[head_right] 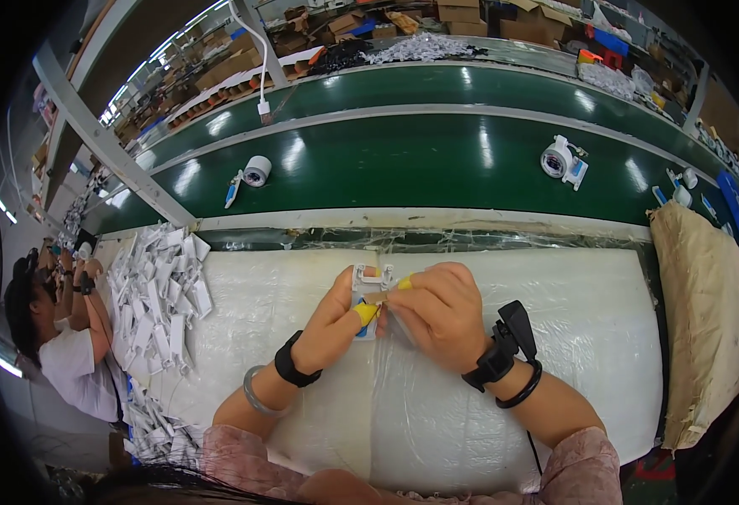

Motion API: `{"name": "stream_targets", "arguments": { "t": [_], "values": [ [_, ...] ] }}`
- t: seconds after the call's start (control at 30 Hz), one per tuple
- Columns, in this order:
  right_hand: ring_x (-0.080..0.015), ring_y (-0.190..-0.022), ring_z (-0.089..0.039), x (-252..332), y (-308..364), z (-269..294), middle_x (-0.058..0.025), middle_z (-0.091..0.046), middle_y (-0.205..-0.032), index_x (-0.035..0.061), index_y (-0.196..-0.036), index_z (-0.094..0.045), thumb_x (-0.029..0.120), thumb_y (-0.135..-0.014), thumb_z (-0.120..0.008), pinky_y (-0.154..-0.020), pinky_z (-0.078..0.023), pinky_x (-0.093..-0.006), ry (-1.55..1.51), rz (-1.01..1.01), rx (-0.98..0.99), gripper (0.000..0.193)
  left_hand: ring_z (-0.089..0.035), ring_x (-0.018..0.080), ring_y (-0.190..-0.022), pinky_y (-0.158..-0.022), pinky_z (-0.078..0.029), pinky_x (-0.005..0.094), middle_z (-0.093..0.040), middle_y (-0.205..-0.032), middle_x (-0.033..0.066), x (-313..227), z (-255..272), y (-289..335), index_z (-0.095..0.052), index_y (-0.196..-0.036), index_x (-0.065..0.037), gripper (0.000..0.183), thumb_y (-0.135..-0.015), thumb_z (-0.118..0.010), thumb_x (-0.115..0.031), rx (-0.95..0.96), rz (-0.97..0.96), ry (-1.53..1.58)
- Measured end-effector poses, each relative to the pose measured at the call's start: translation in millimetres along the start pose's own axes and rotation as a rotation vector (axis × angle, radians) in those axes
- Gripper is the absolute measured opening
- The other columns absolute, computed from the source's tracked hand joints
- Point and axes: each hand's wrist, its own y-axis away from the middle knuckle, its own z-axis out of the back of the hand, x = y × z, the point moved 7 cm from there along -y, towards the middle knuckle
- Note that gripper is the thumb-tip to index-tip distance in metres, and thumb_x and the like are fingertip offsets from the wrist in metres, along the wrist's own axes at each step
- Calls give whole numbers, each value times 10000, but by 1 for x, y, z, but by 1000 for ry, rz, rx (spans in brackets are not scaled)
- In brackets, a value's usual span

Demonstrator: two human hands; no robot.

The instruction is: The person assembles electronic devices by inserting a battery and a circuit board into a white plastic housing before snapping on a white cap. They then place the completed unit onto a conveyor belt and repeat the process.

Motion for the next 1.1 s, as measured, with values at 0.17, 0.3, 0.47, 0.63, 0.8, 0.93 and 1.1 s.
{"name": "stream_targets", "arguments": {
  "t": [0.17,0.3,0.47,0.63,0.8,0.93,1.1],
  "values": [
    [-260,-806,-582,-1,3,0,-49,-609,-886,102,-893,-687,39,-654,-776,-792,-458,-387,-14,19,4,262,-535,121,-798,-759,-454,268,-552,-957,53,-5,-5,3,-349,-1303,-44,406,-901,-382,6,31,-7,-131],
    [-250,-826,-595,-1,3,-1,-51,-629,-885,90,-890,-675,12,-666,-765,-834,-471,-422,-11,16,21,253,-526,114,-795,-751,-448,263,-543,-950,46,-6,-6,2,-355,-1293,-44,401,-897,-387,7,38,10,-115],
    [-243,-823,-594,0,4,-1,-43,-629,-882,95,-898,-678,13,-666,-768,-843,-466,-422,-18,25,31,262,-518,107,-799,-741,-440,261,-536,-948,47,1,-6,3,-369,-1279,-43,385,-898,-389,5,68,-14,-189],
    [-239,-829,-587,-2,4,-2,-40,-626,-880,98,-903,-677,15,-666,-770,-848,-464,-423,-19,10,32,268,-518,111,-797,-748,-442,270,-536,-948,51,-2,-9,3,-368,-1281,-39,382,-901,-378,1,74,-37,-168],
    [-253,-805,-579,-3,6,-2,-44,-600,-865,112,-885,-682,32,-658,-775,-807,-456,-394,-19,9,3,258,-518,119,-795,-757,-445,281,-537,-947,57,-3,-13,4,-360,-1298,-36,402,-899,-365,7,44,12,-71],
    [-270,-813,-578,-3,6,-2,-55,-598,-865,103,-885,-679,31,-649,-776,-804,-457,-396,-18,-4,-10,265,-524,119,-799,-742,-453,284,-540,-951,65,0,-10,6,-374,-1306,-36,411,-896,-374,-10,37,-39,-38],
    [-292,-826,-577,-2,6,-3,-72,-601,-878,85,-882,-675,26,-647,-773,-797,-458,-402,-46,-8,-5,261,-530,113,-792,-714,-461,277,-543,-954,62,2,-9,9,-389,-1311,-25,399,-916,-425,-68,45,-80,-59]
  ]
}}
